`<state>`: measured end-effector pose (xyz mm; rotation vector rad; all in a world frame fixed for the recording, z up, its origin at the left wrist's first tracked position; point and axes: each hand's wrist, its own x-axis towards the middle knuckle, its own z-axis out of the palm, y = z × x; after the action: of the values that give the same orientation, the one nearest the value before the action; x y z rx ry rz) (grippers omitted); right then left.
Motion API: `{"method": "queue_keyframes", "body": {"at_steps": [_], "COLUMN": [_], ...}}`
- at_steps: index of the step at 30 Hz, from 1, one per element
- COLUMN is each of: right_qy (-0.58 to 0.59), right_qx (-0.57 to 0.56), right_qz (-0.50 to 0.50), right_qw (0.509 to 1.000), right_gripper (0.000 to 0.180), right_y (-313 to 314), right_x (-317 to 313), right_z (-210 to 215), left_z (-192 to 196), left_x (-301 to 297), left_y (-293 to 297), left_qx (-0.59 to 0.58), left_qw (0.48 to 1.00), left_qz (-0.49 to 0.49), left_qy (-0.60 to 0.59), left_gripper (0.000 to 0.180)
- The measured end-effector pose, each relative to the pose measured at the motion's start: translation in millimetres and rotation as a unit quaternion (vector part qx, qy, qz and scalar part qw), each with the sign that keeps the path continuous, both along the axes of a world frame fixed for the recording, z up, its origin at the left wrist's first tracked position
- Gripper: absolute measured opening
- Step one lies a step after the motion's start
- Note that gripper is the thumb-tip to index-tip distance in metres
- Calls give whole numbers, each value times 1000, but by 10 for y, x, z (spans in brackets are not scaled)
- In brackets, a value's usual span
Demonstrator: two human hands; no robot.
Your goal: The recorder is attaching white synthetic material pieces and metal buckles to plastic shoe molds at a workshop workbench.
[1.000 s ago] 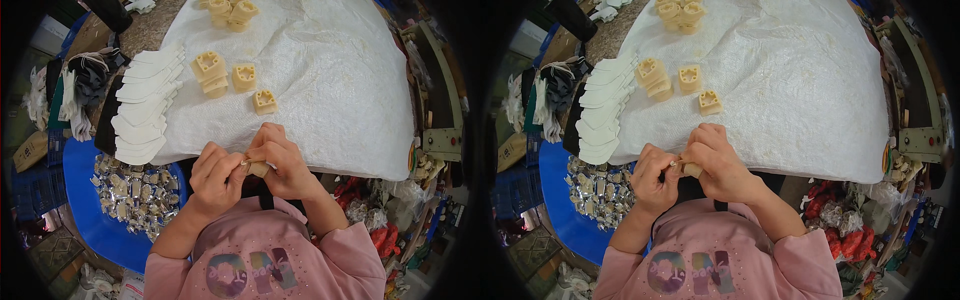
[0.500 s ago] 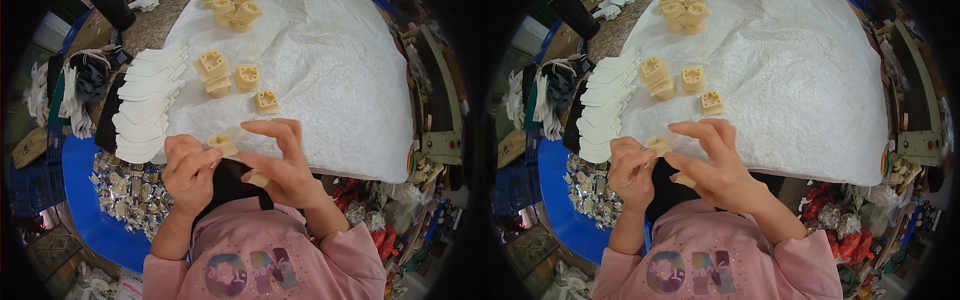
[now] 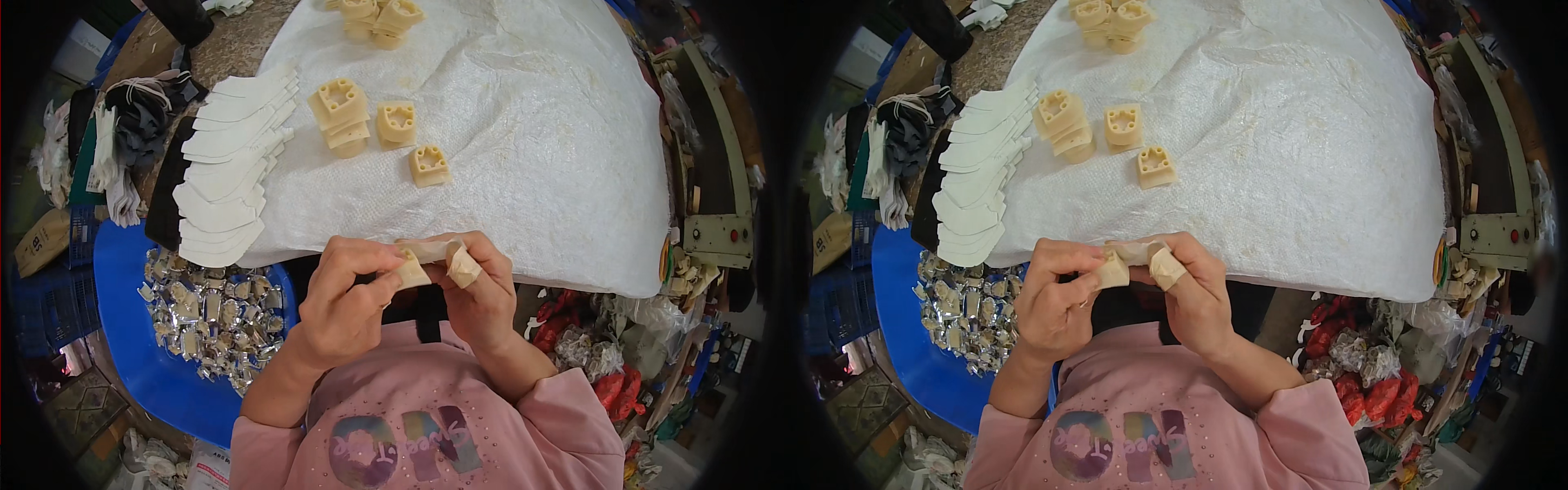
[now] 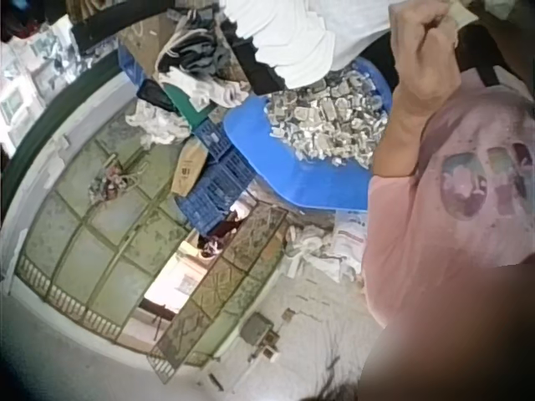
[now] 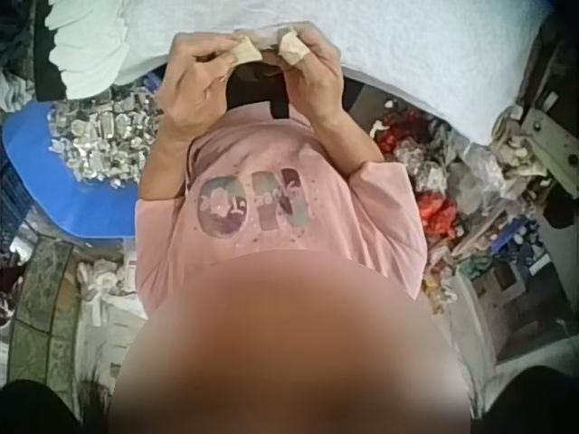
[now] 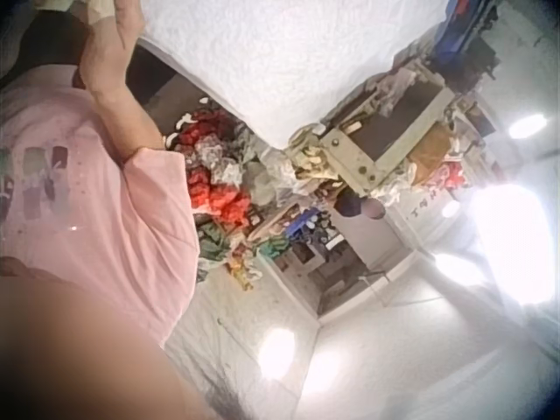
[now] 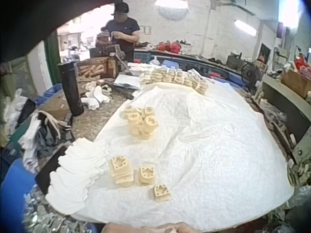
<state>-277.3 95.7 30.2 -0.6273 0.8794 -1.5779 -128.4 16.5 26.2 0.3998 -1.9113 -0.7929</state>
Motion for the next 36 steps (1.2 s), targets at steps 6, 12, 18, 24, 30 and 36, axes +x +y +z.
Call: {"method": "queue_keyframes", "body": {"at_steps": [6, 12, 18, 24, 30, 36], "right_qy": [133, 312, -35, 157, 375, 226], "right_qx": [29, 51, 103, 92, 60, 47], "right_qz": [13, 28, 40, 17, 23, 119], "right_qw": [991, 948, 993, 983, 925, 966], "right_gripper": [28, 27, 26, 24, 25, 29], "right_y": [-30, -64, -128, -79, -115, -228], "right_x": [20, 16, -125, 18, -46, -341], "right_z": [21, 70, -43, -13, 8, 9], "left_z": [22, 66, -32, 32, 55, 65], "left_x": [-107, -88, -50, -83, -72, 10], "left_y": [46, 34, 33, 35, -3, 29], "left_qx": [-97, -96, 22, -91, -55, 149], "left_qw": [987, 981, 997, 979, 978, 985], "left_qz": [80, 80, 46, 76, 68, 2], "left_qy": [-101, -145, -52, -164, -188, -82], "left_gripper": [14, 14, 14, 16, 16, 20]}}
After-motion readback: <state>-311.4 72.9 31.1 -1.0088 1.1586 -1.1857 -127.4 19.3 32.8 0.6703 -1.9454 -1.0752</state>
